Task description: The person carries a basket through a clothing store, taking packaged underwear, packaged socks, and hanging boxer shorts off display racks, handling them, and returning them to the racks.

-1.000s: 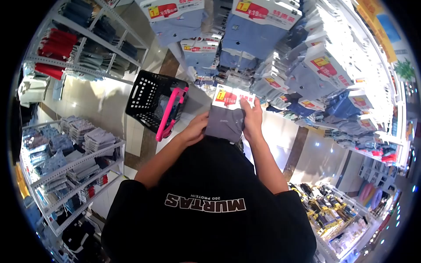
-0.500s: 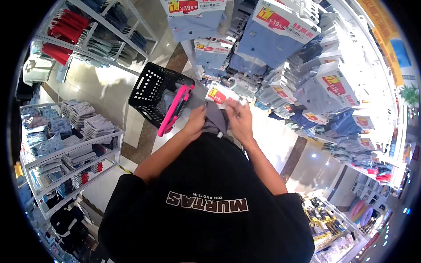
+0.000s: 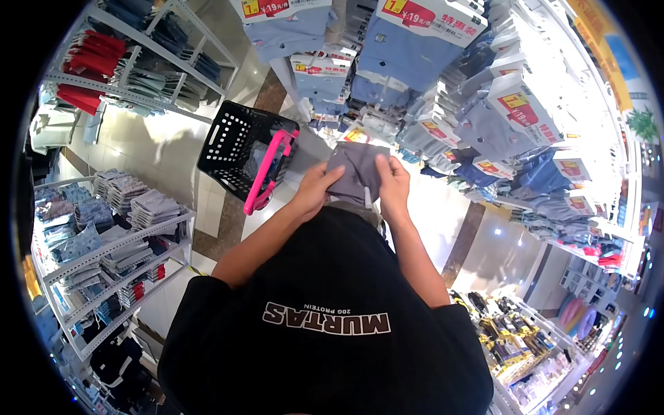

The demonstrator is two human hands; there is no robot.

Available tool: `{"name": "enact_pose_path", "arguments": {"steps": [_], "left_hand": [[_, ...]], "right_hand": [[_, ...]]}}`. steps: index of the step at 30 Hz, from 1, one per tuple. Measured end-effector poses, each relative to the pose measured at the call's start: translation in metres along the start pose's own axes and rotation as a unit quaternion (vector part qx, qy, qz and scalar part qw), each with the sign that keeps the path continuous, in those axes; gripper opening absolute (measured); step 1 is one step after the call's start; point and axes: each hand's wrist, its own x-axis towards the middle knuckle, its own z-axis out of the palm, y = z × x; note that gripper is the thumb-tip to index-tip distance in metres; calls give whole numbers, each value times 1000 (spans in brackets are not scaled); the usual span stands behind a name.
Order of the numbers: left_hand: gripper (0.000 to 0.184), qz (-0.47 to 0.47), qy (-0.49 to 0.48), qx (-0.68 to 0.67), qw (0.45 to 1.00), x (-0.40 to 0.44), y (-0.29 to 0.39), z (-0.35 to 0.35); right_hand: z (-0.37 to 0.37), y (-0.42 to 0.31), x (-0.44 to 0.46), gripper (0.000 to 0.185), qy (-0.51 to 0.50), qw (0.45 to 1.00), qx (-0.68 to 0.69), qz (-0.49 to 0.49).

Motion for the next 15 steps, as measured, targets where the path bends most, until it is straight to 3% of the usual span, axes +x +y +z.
{"name": "enact_pose_path", "arguments": {"steps": [3,7,14,15], "left_hand": [[34,-6,-2,-32,999,1,-4,-8],[35,-20,-8,-62,998,1,-5,-10],[33,35,-42,17,998,-18,7,6],[32,37,-45,17,998,-17,5,6]], "right_hand": [[-9,3,5,23,36,990,131,42],[-14,3,5,29,12,982,172,72],[-10,6,0,31,26,979,189,68],[-13,9,-1,28,17,992,115,55]]}}
